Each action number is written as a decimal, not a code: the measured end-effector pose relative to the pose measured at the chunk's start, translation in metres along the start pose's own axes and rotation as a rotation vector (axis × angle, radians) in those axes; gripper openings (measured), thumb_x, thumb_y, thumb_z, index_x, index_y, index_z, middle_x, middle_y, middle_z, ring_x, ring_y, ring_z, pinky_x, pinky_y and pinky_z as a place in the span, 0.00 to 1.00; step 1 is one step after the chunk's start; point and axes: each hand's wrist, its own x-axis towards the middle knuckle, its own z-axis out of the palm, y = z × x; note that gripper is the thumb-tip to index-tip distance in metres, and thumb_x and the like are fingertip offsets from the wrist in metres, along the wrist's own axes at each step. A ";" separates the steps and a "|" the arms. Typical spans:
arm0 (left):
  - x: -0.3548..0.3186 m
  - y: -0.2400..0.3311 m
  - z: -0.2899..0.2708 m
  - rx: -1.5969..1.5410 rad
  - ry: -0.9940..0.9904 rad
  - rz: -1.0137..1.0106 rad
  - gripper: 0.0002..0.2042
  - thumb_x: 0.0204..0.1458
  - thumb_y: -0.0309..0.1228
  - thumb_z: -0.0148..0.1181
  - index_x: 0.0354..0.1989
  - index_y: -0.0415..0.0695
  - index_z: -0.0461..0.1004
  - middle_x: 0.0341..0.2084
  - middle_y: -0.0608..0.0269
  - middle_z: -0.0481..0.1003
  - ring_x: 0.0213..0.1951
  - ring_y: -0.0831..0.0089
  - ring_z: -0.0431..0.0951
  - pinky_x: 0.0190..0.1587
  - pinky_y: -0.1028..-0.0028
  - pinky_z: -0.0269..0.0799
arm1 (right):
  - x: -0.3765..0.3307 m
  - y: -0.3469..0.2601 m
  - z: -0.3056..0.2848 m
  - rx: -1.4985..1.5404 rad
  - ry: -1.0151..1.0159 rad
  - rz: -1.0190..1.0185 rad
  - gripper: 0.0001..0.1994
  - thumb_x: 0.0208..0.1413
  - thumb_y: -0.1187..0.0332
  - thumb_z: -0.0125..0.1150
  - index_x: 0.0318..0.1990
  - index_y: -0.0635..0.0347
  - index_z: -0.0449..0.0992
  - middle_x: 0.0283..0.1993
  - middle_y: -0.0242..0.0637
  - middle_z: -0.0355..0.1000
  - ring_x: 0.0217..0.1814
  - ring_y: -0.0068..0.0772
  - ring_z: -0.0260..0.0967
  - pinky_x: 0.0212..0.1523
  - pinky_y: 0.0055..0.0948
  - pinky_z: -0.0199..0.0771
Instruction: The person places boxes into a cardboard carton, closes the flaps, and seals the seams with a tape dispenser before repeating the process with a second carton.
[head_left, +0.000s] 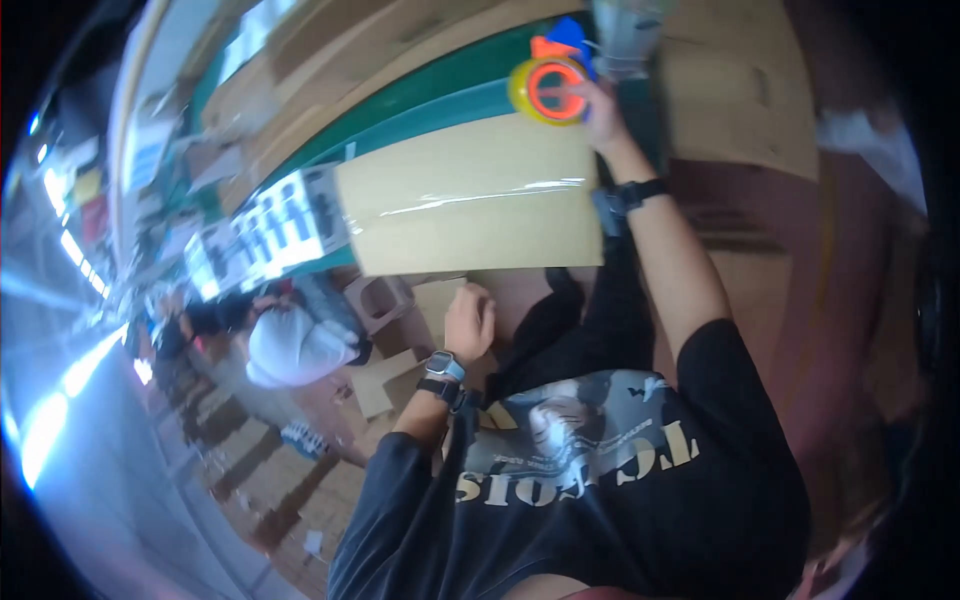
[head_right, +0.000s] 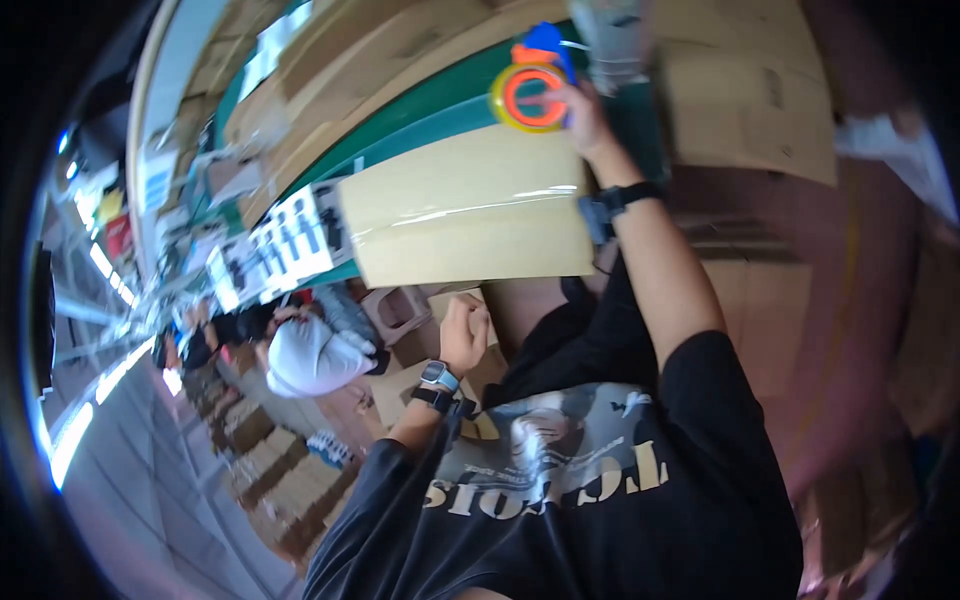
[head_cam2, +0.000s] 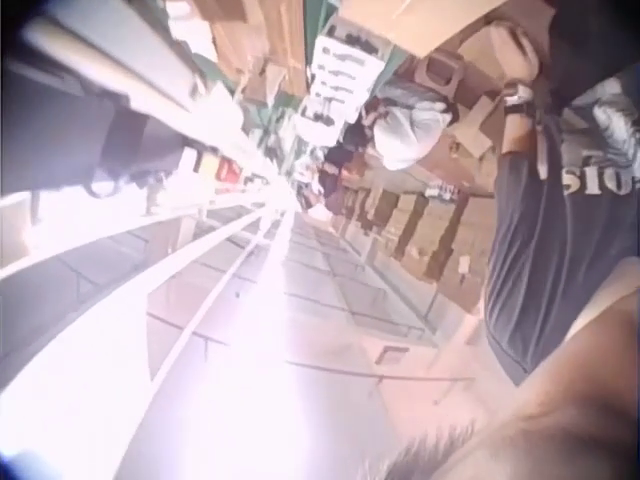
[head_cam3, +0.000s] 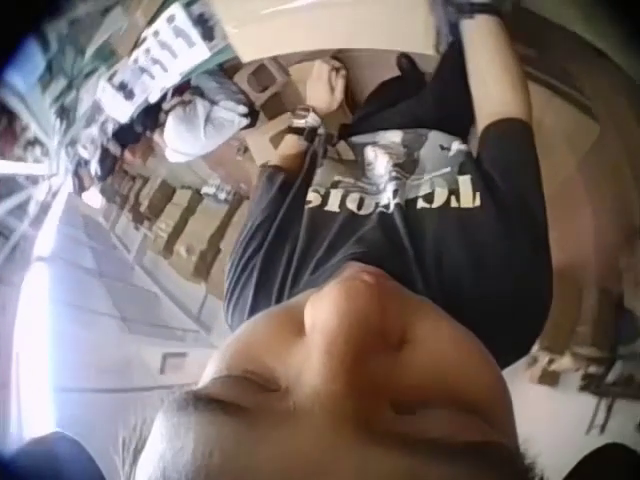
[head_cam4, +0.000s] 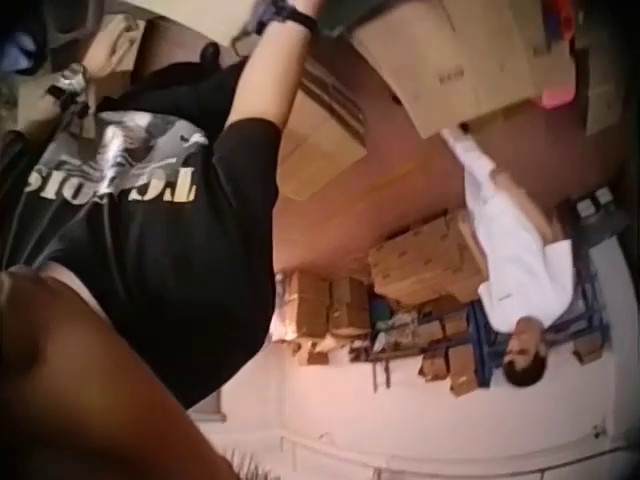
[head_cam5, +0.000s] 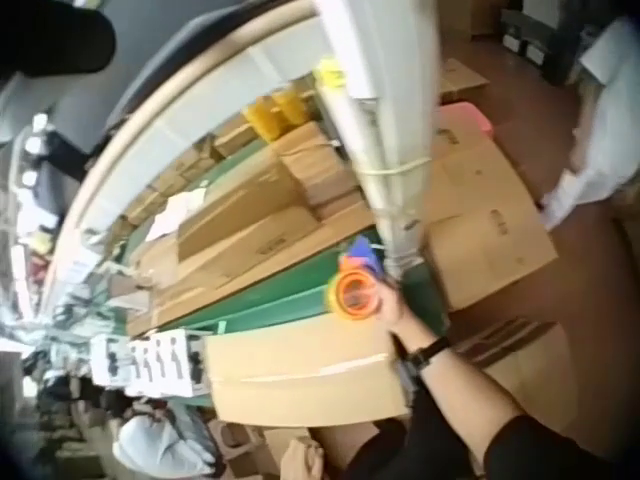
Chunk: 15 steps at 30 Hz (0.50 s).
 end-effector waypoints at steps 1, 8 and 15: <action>-0.006 -0.010 0.002 -0.188 0.255 -0.482 0.13 0.62 0.28 0.52 0.50 0.34 0.74 0.53 0.44 0.74 0.49 0.49 0.77 0.53 0.58 0.73 | 0.001 0.004 0.005 0.007 -0.020 0.077 0.23 0.52 0.69 0.54 0.57 0.66 0.73 0.49 0.38 0.77 0.49 0.34 0.76 0.55 0.30 0.74; 0.064 -0.114 -0.042 -0.265 0.743 -0.826 0.30 0.63 0.46 0.56 0.56 0.25 0.68 0.48 0.32 0.76 0.52 0.39 0.75 0.58 0.55 0.68 | -0.165 0.029 -0.058 -0.125 0.043 0.336 0.24 0.61 0.56 0.52 0.59 0.61 0.73 0.55 0.35 0.76 0.55 0.28 0.74 0.57 0.29 0.73; 0.195 -0.045 -0.037 0.210 0.435 -0.618 0.46 0.57 0.59 0.54 0.68 0.26 0.55 0.64 0.31 0.62 0.66 0.38 0.61 0.68 0.46 0.53 | -0.319 -0.026 -0.016 -0.157 -0.326 0.697 0.37 0.43 0.64 0.62 0.65 0.68 0.67 0.62 0.42 0.71 0.65 0.36 0.68 0.68 0.33 0.64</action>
